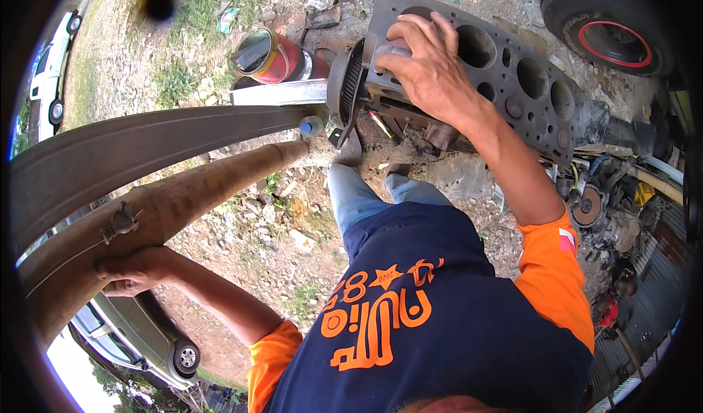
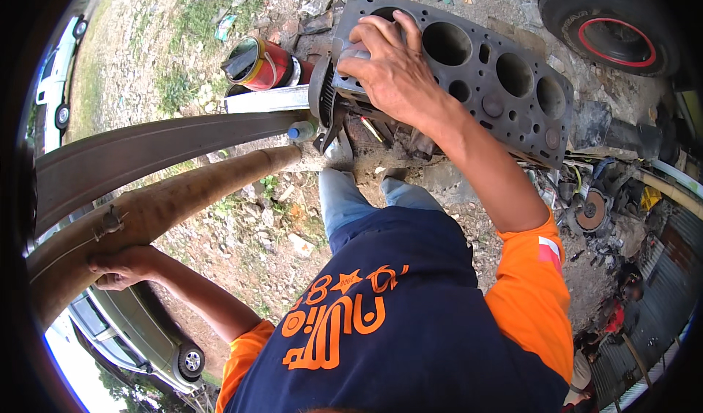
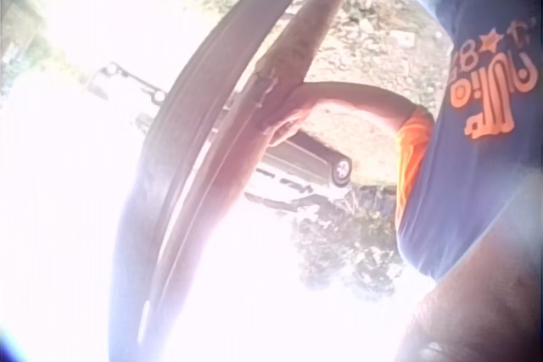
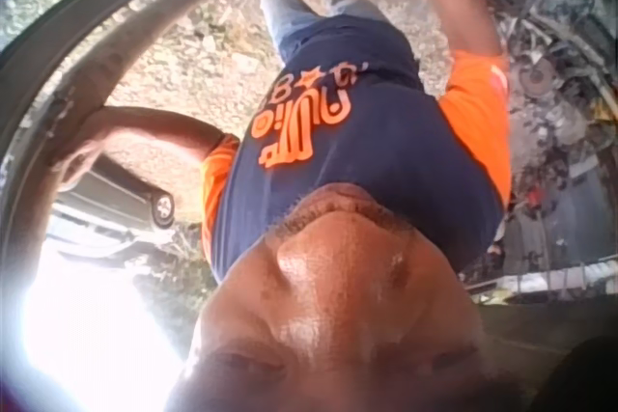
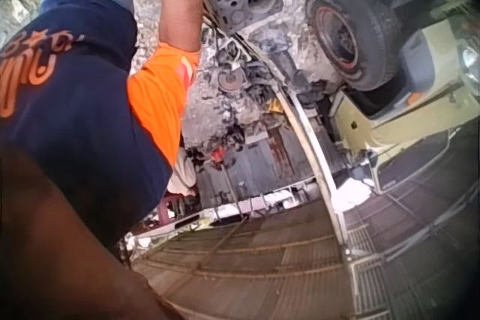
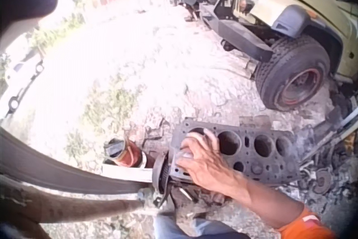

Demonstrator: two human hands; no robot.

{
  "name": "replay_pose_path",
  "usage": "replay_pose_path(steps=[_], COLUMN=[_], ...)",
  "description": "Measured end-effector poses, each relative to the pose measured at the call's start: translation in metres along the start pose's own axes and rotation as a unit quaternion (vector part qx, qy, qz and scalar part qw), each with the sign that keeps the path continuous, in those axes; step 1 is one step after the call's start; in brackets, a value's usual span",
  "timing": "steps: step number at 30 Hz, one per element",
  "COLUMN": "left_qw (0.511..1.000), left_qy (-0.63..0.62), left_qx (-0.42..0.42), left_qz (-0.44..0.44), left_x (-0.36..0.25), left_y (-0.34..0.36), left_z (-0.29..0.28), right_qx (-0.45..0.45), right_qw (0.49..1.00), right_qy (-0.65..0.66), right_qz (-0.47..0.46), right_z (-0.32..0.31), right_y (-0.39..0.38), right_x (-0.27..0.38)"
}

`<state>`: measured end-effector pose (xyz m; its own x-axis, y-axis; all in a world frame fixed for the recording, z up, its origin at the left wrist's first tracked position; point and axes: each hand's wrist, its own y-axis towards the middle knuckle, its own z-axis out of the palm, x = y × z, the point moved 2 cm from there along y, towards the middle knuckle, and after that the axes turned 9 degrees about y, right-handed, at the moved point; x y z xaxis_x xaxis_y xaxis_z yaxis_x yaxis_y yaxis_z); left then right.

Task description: The person is sanding the flat top surface of an engine block using a piece of sandpaper. They scrub the metal surface by hand and use a cloth to wipe away debris.

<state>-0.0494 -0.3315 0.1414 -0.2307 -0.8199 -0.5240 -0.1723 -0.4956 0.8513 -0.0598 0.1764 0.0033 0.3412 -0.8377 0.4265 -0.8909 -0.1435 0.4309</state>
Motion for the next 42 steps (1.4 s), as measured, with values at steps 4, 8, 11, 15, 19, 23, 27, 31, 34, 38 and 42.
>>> replay_pose_path(steps=[4, 8, 11, 15, 19, 23, 27, 31, 34, 38, 42], left_qw=[1.0, 1.0, 1.0, 1.0, 0.999, 0.999, 0.999, 1.0, 0.999, 1.0, 0.999], left_qy=[-0.005, 0.0, 0.005, -0.016, -0.031, -0.035, -0.034, -0.021, -0.028, -0.002, -0.018], left_qx=[-0.003, 0.004, 0.004, -0.003, 0.005, 0.001, 0.003, -0.001, 0.006, -0.002, 0.003], left_qz=[0.0, 0.006, 0.005, 0.018, 0.018, 0.036, 0.03, 0.023, 0.041, 0.014, 0.027], left_x=[-0.012, 0.0, 0.006, 0.0, 0.007, 0.0, 0.007, 0.013, 0.005, 0.006, 0.009], left_y=[-0.004, -0.001, 0.002, 0.002, 0.003, 0.002, 0.004, 0.004, 0.0, 0.001, 0.003], left_z=[0.004, 0.0, -0.002, 0.0, 0.002, 0.002, 0.0, -0.001, 0.001, 0.001, -0.001], right_qx=[0.025, 0.03, 0.021, 0.019, 0.024, 0.001, 0.014, 0.002, 0.037, -0.001, 0.006], right_qw=[0.999, 0.999, 1.0, 1.0, 0.999, 1.0, 0.999, 1.0, 0.998, 1.0, 0.999], right_qy=[0.008, 0.006, -0.003, 0.02, 0.026, 0.025, 0.033, 0.0, 0.057, -0.004, 0.052], right_qz=[-0.025, -0.029, -0.019, -0.013, -0.014, 0.007, -0.008, 0.021, -0.017, 0.02, -0.005], right_z=[-0.003, 0.0, -0.001, 0.003, 0.015, 0.013, 0.015, 0.008, 0.011, 0.009, 0.008], right_y=[-0.001, 0.0, 0.003, 0.005, -0.008, -0.002, -0.009, -0.002, -0.012, -0.005, -0.012], right_x=[0.005, 0.005, -0.003, 0.005, 0.022, 0.013, 0.02, 0.01, 0.033, 0.01, 0.03])
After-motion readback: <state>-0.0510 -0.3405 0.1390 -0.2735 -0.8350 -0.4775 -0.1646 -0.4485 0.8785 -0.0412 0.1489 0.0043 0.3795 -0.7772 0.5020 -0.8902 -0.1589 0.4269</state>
